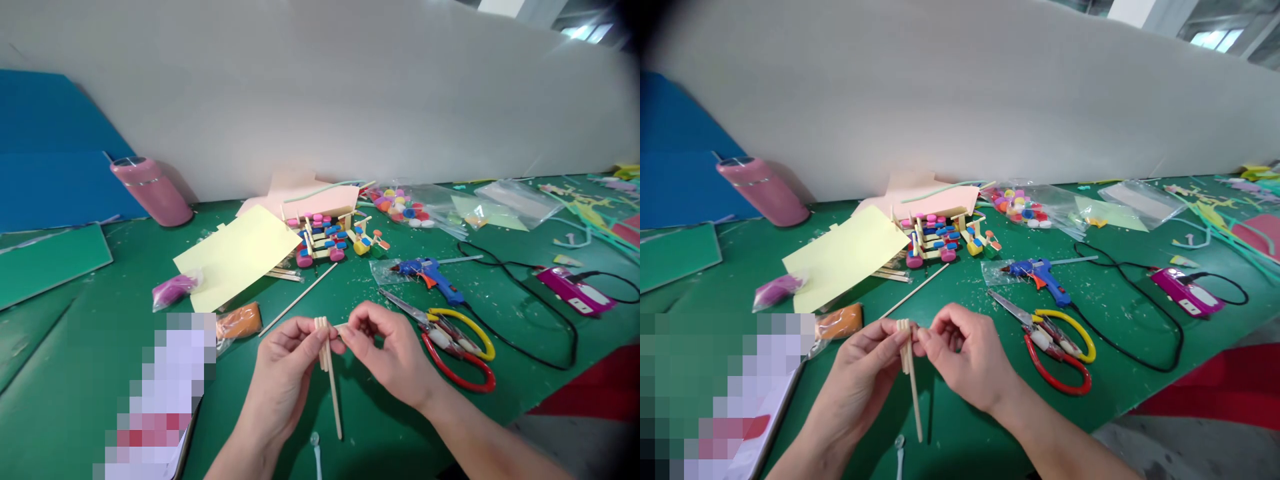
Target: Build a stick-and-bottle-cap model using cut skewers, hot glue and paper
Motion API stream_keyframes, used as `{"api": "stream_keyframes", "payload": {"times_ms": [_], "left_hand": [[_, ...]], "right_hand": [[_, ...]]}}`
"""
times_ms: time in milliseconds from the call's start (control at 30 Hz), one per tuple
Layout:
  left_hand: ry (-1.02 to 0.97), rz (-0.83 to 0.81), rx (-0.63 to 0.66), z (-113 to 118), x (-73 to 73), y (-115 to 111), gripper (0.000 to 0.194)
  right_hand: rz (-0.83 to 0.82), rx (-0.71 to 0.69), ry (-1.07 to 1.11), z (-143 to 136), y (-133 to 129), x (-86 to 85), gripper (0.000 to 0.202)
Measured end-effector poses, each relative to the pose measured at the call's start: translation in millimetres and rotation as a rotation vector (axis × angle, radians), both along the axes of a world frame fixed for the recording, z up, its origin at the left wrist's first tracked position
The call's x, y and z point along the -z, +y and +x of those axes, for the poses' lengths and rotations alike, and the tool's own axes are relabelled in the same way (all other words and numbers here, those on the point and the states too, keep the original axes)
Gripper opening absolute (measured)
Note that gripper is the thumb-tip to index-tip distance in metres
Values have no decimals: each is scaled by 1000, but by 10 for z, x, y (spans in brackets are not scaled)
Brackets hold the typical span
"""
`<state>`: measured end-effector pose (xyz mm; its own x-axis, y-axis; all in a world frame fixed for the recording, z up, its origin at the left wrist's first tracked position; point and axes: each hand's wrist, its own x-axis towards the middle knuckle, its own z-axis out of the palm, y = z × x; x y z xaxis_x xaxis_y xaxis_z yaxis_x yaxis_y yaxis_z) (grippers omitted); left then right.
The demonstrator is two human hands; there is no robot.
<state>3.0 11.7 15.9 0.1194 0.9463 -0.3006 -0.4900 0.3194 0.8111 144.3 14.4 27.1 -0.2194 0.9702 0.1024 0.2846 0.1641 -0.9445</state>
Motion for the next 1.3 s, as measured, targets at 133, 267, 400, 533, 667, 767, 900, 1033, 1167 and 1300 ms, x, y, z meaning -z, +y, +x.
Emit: {"api": "stream_keyframes", "payload": {"times_ms": [133,267,400,533,667,767,900,1033,1167,1300], "left_hand": [[70,49,93,19,-4,-45,10],[129,76,132,38,31,-67,11],[79,71,171,87,50,-69,12],[38,74,207,142,80,-94,13],[37,84,181,163,127,-115,17],[89,97,175,165,126,-115,18],[136,101,91,164,57,-104,17],[131,104,62,150,0,-95,17],[121,101,77,124,33,-82,16],[165,123,108,93,82,-79,18]], "right_hand": [[-57,-80,88,17,64,-7,12],[-82,-106,159,4,84,18,17],[-75,-56,161,31,93,63,19],[-49,-4,134,48,90,116,18],[61,43,19,38,70,124,14],[97,50,-35,139,69,100,12],[140,234,-248,628,51,130,13],[64,313,-636,1296,-91,276,23],[1,167,-845,1638,-257,419,44],[-66,132,-961,1640,-271,483,51]]}}
